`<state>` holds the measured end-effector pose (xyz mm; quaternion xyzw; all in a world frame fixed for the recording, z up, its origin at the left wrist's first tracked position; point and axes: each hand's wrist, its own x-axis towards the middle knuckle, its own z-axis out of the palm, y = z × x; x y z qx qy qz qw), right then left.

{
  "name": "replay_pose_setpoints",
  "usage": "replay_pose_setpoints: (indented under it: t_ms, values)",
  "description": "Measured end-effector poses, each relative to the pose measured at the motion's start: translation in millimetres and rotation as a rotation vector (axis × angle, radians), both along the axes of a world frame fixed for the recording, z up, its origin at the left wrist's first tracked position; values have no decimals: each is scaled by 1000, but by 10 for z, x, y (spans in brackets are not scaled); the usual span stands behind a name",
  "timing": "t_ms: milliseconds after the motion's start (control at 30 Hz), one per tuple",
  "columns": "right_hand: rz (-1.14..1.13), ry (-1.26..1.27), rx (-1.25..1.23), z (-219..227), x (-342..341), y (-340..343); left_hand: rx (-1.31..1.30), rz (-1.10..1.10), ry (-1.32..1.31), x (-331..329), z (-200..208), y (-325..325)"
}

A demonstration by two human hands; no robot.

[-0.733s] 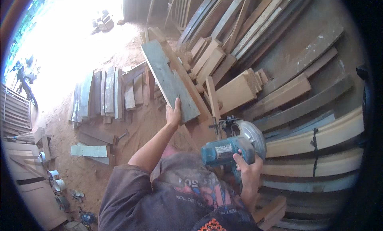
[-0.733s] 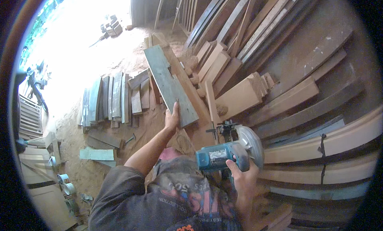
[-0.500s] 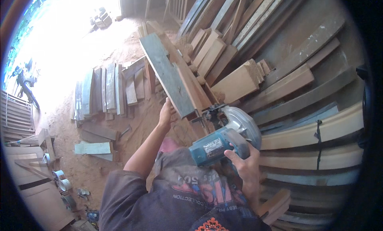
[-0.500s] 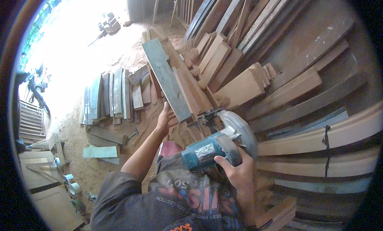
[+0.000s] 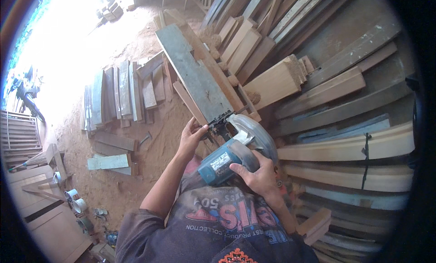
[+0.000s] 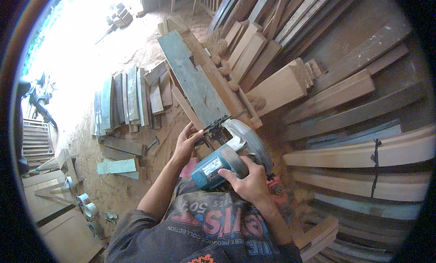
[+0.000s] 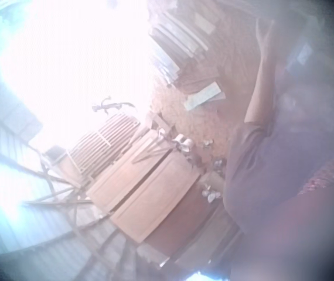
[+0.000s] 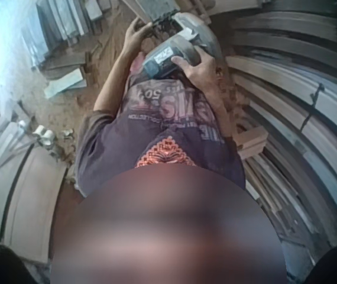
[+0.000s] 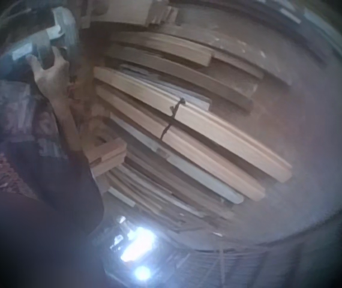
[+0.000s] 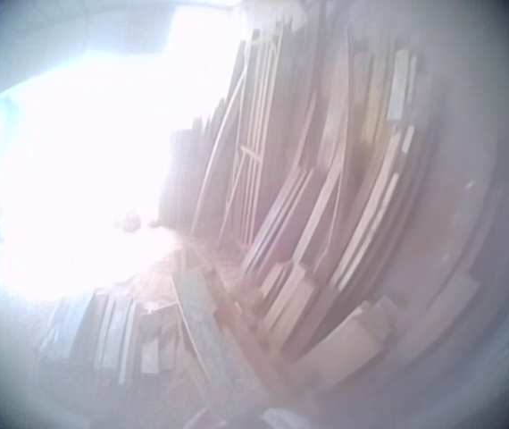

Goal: The person measures a wooden plank with a metal ruler, marks it, then uses a circular saw to cut the plank into smaller pieces. The cut pieces are set aside on the workbench.

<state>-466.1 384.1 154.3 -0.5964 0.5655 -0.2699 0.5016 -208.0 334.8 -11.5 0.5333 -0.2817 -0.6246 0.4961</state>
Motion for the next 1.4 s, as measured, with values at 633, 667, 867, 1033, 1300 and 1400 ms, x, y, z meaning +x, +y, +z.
replay_pose_setpoints:
  t_ms: [633,667,867,1033,1300,1400]
  values:
    - [-24,84,156,23,202,-89,-2,30,-56,-7,28,-160]
    - [-28,77,146,21,210,-93,2,26,-66,7,27,-170]
    - [-35,62,134,56,244,-117,20,11,-89,37,91,-220]
    - [-44,41,137,81,279,-157,45,0,-78,77,166,-232]
    - [-62,36,79,89,355,-214,20,-4,-107,161,99,-329]
    - [-52,24,78,98,359,-236,17,8,-87,166,107,-334]
